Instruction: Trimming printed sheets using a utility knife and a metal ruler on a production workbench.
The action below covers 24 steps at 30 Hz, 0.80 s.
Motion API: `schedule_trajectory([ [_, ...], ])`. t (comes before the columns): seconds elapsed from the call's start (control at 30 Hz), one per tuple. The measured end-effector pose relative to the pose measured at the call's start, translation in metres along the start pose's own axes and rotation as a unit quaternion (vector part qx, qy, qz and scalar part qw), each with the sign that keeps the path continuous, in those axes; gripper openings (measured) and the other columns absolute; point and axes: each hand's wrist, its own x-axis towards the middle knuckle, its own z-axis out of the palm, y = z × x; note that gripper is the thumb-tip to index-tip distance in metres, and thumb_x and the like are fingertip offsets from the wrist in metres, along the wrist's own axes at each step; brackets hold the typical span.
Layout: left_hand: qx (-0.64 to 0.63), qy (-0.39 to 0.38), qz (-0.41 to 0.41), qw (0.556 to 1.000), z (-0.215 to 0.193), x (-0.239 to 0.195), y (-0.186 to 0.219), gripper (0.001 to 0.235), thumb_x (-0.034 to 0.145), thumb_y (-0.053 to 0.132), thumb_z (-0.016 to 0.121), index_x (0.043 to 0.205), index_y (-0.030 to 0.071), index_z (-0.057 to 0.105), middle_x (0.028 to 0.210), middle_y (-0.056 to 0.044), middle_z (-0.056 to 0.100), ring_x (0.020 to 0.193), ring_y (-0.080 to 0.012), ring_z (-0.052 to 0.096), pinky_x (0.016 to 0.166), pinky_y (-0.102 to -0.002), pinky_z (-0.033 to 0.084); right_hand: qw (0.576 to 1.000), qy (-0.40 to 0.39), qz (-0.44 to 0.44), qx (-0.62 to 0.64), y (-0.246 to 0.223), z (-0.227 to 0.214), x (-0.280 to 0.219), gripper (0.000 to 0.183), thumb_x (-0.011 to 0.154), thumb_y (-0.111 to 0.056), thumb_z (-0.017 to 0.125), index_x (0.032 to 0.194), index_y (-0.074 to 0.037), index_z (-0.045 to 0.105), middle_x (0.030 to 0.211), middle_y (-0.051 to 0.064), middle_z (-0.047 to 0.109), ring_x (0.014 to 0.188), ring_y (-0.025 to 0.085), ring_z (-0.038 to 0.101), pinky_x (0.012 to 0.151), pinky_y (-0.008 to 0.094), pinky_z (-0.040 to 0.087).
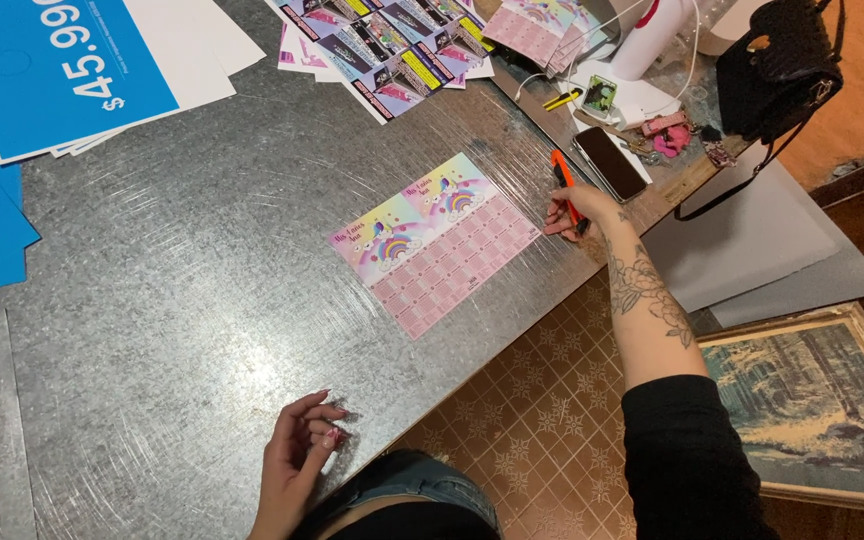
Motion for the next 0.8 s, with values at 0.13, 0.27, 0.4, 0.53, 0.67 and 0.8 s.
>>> schedule_trajectory([
  [0.13,-0.012,-0.002,-0.010,1.000,0.000,0.000,0.002,0.046,0.099,0.009,0.067,0.144,0.005,0.063,0.119,-0.015,0.078,0.094,-0.0162,0.070,0.093,-0.033,0.060,0.998,-0.009,0.022,0.061,0.005,-0.001,0.000,0.041,0.116,-0.038,0.051,0.087,-0.012,0.064,0.098,0.009,0.077,0.095,0.025,0.083,0.049,0.029,0.044],
  [0.27,-0.004,-0.001,-0.009,1.000,0.003,-0.002,0.004,0.045,0.099,0.009,0.066,0.144,0.005,0.062,0.118,-0.015,0.078,0.093,-0.0153,0.069,0.092,-0.032,0.059,0.998,-0.031,-0.017,0.050,-0.004,0.009,-0.012,0.034,0.115,-0.033,0.057,0.097,-0.005,0.065,0.100,0.016,0.076,0.091,0.031,0.083,0.049,0.030,0.048],
  [0.4,0.016,0.006,0.005,1.000,0.002,-0.001,0.005,0.046,0.099,0.012,0.067,0.145,0.007,0.063,0.118,-0.013,0.078,0.093,-0.0138,0.068,0.091,-0.031,0.058,0.961,0.087,-0.182,-0.190,0.011,0.003,0.002,0.028,0.108,-0.043,0.066,0.110,-0.015,0.063,0.076,-0.003,0.045,0.059,0.013,0.038,0.055,0.032,0.025],
  [0.53,-0.002,0.007,0.002,1.000,0.001,0.000,0.003,0.047,0.099,0.011,0.066,0.145,0.005,0.062,0.117,-0.015,0.079,0.094,-0.0146,0.069,0.094,-0.033,0.060,0.881,0.176,-0.271,-0.347,0.037,0.019,-0.091,0.040,0.117,-0.048,0.046,0.130,-0.010,0.047,0.076,0.011,0.056,0.060,0.028,0.051,0.053,0.045,0.036],
  [0.67,0.009,0.004,0.006,1.000,0.001,0.007,0.000,0.047,0.097,0.008,0.069,0.143,0.004,0.063,0.117,-0.015,0.081,0.094,-0.0161,0.070,0.090,-0.030,0.057,0.781,0.263,-0.303,-0.479,0.086,0.023,-0.128,0.047,0.115,-0.045,0.042,0.148,-0.012,0.052,0.112,0.020,0.070,0.082,0.046,0.073,0.065,0.060,0.056],
  [0.8,0.071,-0.104,0.049,0.991,0.018,0.052,0.027,0.051,0.095,0.011,0.074,0.144,0.007,0.061,0.123,-0.012,0.081,0.102,-0.0144,0.072,0.087,-0.028,0.056,0.713,0.304,-0.310,-0.551,0.124,0.018,-0.121,0.039,0.113,-0.047,0.049,0.130,-0.015,0.063,0.095,0.010,0.063,0.072,0.032,0.068,0.049,0.048,0.054],
])
